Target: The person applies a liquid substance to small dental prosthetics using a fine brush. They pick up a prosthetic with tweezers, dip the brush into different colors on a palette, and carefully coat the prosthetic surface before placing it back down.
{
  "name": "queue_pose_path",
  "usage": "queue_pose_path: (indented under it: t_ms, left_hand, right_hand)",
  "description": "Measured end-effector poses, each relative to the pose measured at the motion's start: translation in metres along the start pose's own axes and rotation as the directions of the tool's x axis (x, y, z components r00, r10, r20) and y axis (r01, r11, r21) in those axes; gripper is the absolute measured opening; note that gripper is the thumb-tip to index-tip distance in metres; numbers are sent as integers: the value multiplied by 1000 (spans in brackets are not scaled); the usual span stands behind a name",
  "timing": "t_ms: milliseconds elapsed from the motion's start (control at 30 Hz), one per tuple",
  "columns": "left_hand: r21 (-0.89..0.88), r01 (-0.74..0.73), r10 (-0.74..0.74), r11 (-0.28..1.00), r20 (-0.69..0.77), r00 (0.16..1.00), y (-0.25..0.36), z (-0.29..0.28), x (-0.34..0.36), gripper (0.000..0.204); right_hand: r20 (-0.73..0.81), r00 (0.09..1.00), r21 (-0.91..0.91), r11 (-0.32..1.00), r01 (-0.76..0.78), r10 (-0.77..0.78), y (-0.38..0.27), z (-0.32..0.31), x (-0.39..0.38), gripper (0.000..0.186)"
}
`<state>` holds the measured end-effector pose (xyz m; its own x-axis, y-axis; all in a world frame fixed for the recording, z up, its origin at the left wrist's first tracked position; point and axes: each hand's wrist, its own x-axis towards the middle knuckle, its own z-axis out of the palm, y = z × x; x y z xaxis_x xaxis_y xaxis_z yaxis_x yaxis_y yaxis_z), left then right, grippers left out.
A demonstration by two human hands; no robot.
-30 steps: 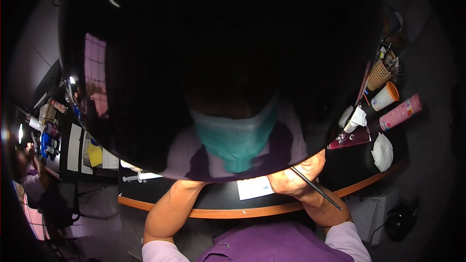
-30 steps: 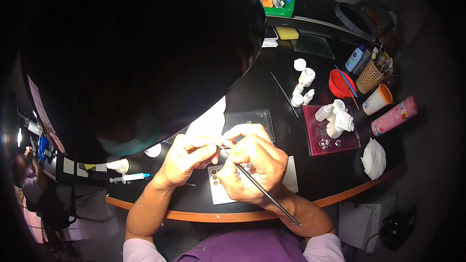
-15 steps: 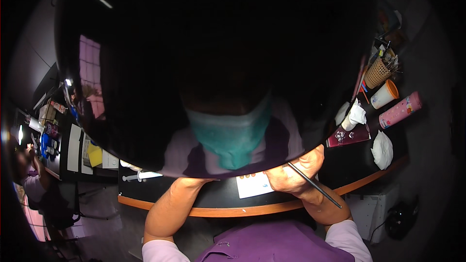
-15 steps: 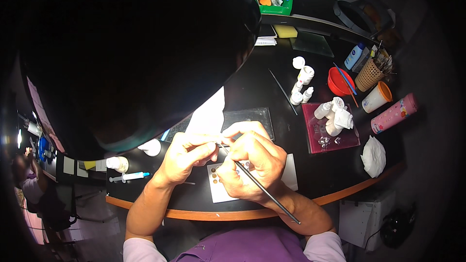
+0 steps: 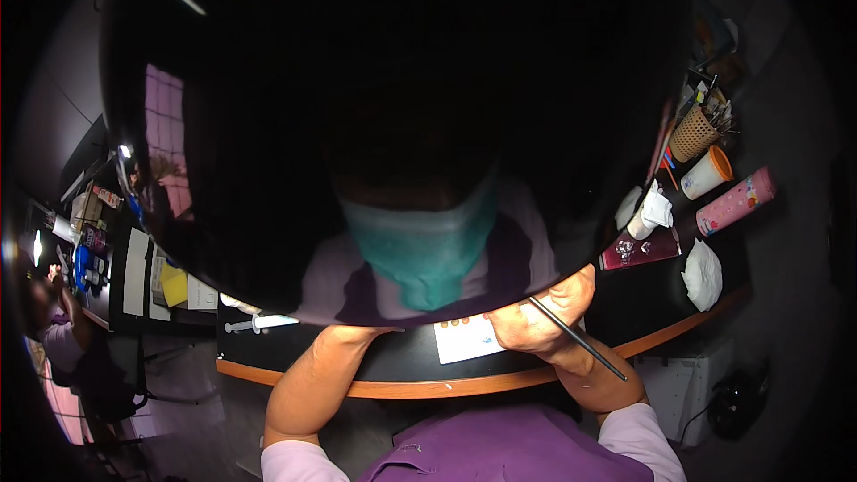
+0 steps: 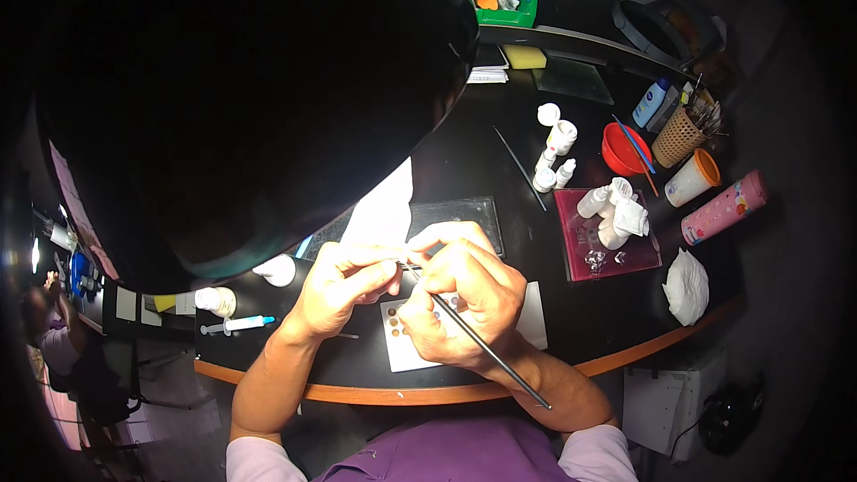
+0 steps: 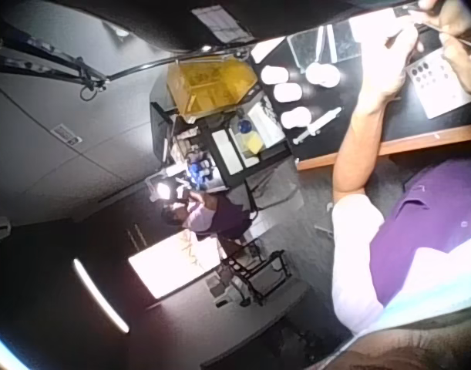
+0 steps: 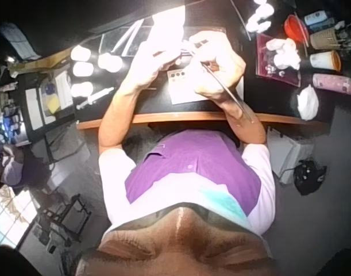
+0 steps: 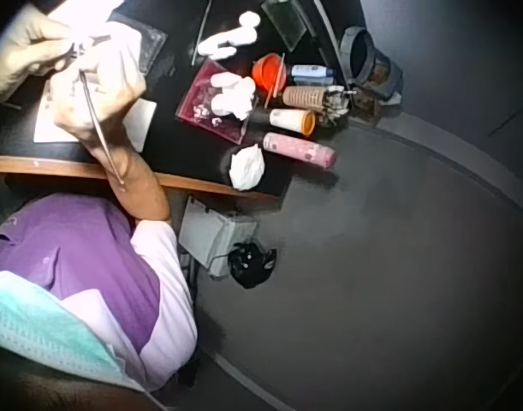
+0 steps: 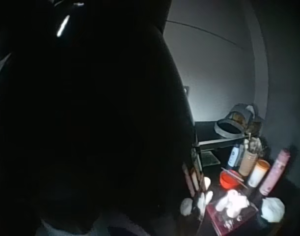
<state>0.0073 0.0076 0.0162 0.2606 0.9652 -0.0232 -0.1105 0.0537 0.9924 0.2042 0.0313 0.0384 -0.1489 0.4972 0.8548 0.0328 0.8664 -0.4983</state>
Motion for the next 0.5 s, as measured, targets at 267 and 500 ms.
queue_pose_path:
  t_ms: [267,500]
  left_hand:
    - [-23,10,-13,1000,-112,994,-56,-22,-5,24]
    - [-30,-36,33,999,-91,995,-47,-16,-4,24]
  right_hand:
    - [-12,1000,2,1000,12,-12,-2,2,-2,14]
    - [45,996,-63,995,-80,83,-6,-1,-2,16]
